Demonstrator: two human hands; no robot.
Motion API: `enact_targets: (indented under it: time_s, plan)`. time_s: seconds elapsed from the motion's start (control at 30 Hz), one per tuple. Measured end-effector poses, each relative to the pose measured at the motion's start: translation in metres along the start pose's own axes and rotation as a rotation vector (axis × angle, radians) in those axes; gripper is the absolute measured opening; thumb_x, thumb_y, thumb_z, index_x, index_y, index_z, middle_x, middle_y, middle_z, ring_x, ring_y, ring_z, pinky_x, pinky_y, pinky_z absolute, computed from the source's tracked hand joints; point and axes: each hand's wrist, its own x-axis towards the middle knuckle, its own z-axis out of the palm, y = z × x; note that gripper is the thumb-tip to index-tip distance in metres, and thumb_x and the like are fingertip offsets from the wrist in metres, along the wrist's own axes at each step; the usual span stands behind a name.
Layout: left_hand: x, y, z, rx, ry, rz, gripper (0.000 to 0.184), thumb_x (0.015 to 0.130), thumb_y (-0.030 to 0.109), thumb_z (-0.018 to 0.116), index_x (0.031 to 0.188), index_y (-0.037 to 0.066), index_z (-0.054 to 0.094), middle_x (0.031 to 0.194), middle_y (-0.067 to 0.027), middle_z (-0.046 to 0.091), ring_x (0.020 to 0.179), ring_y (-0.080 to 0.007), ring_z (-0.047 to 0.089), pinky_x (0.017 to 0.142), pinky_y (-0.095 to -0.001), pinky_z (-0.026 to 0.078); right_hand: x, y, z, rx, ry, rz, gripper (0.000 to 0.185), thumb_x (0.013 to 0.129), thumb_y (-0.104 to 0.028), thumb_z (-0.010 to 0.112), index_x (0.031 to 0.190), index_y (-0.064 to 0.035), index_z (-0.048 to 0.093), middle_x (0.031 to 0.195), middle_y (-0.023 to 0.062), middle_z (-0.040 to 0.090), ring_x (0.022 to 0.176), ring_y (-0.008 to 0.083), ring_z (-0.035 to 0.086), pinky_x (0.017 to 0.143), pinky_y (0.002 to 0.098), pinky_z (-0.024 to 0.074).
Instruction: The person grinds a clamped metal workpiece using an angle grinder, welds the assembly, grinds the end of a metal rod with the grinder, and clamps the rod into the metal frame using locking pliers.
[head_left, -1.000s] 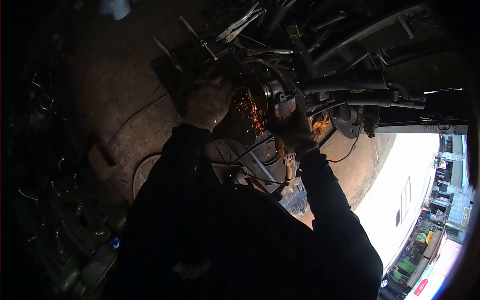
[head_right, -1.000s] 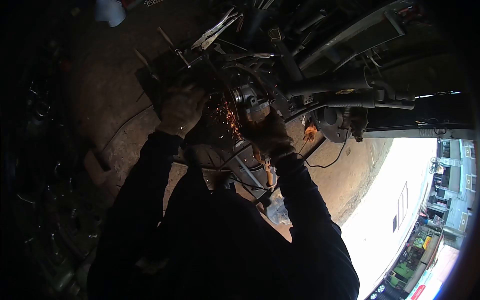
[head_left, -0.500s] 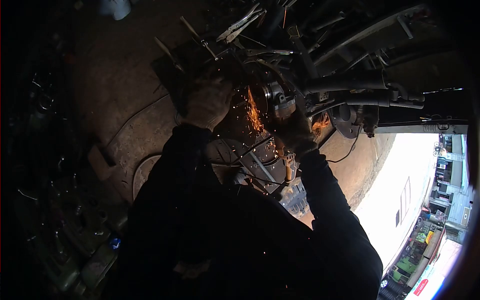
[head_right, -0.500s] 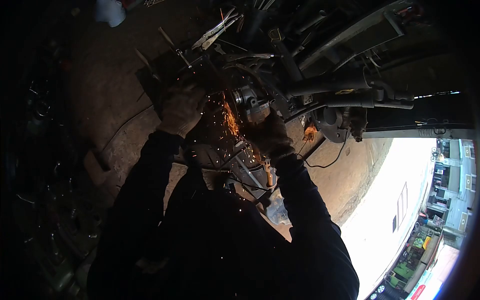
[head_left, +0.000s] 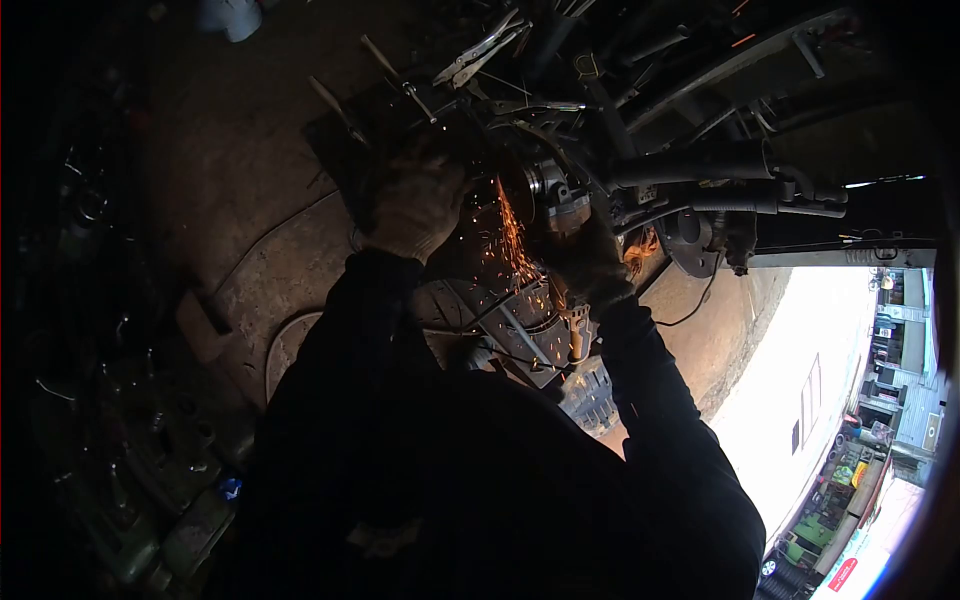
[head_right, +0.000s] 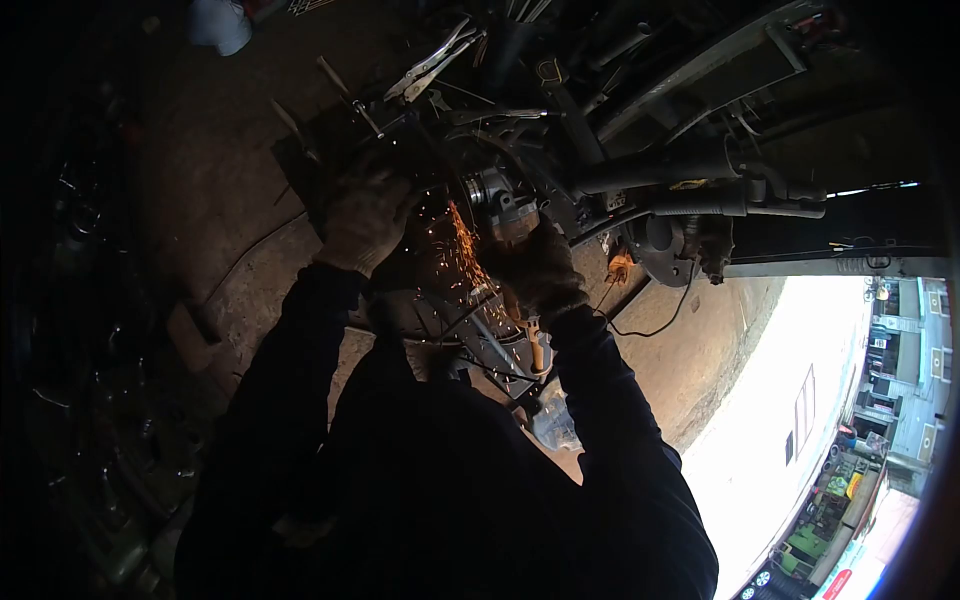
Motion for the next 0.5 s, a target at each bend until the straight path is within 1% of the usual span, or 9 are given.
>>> enact_targets:
  time_s: [0.07,0.13,0.17,0.3,0.37,0.4,0.47,0.5]
  plan:
    - [0.000,0.003,-0.005,0.034,-0.101,-0.055,0.023,0.097,0.036,0.060,0.100,0.016,0.069,0.114,-0.0042,0.069,0.128,-0.0273,0.053,0.109,-0.0464,0.041,-0.001,-0.004,-0.001,0.038,-0.038,0.030,0.064,0.075,-0.038,0.085,0.119,0.0019,0.060,0.093,0.0137,0.074,0.082,0.0226,0.073,0.078,0.0361,0.0578]
    - [-0.003,0.001,-0.002,0.018,-0.062,-0.052,0.023,0.097,0.037,0.060,0.101,0.016,0.069,0.113,-0.0040,0.069,0.128,-0.0273,0.053,0.109,-0.0470,0.041,-0.005,-0.024,-0.001,0.012,0.009,-0.059,0.060,0.076,-0.035,0.084,0.117,0.0020,0.060,0.092,0.0120,0.074,0.079,0.0225,0.073,0.076,0.0356,0.0580]
    - [-0.003,0.001,0.000,0.001,-0.023,-0.046,0.023,0.097,0.037,0.060,0.102,0.016,0.070,0.113,-0.0038,0.069,0.128,-0.0273,0.053,0.109,-0.0476,0.041,-0.005,-0.025,0.000,0.011,0.010,-0.059,0.060,0.076,-0.035,0.084,0.117,0.0020,0.060,0.092,0.0120,0.074,0.079,0.0225,0.073,0.076,0.0356,0.0580]
    - [-0.002,0.002,-0.005,0.035,-0.065,-0.056,0.022,0.096,0.037,0.061,0.101,0.016,0.070,0.112,-0.0042,0.068,0.127,-0.0272,0.053,0.107,-0.0478,0.042,-0.005,-0.027,0.004,0.169,-0.015,-0.024,0.057,0.079,-0.029,0.084,0.121,0.0007,0.059,0.103,0.0121,0.073,0.094,0.0224,0.072,0.087,0.0357,0.0559]
    - [-0.001,0.000,-0.002,0.026,-0.029,-0.018,0.022,0.096,0.035,0.062,0.098,0.015,0.070,0.109,-0.0051,0.068,0.126,-0.0279,0.055,0.104,-0.0471,0.045,-0.004,-0.017,0.004,0.209,-0.020,-0.014,0.057,0.079,-0.028,0.084,0.122,0.0004,0.059,0.106,0.0121,0.073,0.098,0.0224,0.072,0.090,0.0358,0.0553]
    - [0.000,0.000,-0.002,0.025,-0.030,-0.017,0.022,0.096,0.035,0.062,0.098,0.015,0.070,0.109,-0.0051,0.068,0.126,-0.0279,0.055,0.104,-0.0471,0.045,-0.003,-0.012,0.005,0.337,-0.041,0.063,0.060,0.079,-0.026,0.084,0.125,-0.0003,0.057,0.111,0.0119,0.071,0.104,0.0225,0.070,0.093,0.0363,0.0542]
    - [-0.001,0.000,-0.001,-0.012,-0.009,-0.032,0.023,0.095,0.035,0.063,0.096,0.014,0.070,0.107,-0.0063,0.068,0.124,-0.0281,0.056,0.100,-0.0460,0.047,-0.006,-0.001,0.000,0.467,-0.061,0.141,0.063,0.078,-0.025,0.085,0.128,-0.0010,0.055,0.117,0.0117,0.069,0.109,0.0225,0.068,0.096,0.0368,0.0530]
    - [-0.002,-0.001,0.000,-0.013,-0.014,-0.032,0.023,0.095,0.035,0.063,0.096,0.014,0.070,0.107,-0.0063,0.068,0.124,-0.0281,0.056,0.100,-0.0460,0.047,-0.015,-0.026,-0.008,0.260,-0.057,0.042,0.065,0.078,-0.023,0.085,0.130,-0.0012,0.053,0.119,0.0111,0.068,0.110,0.0222,0.067,0.096,0.0371,0.0532]
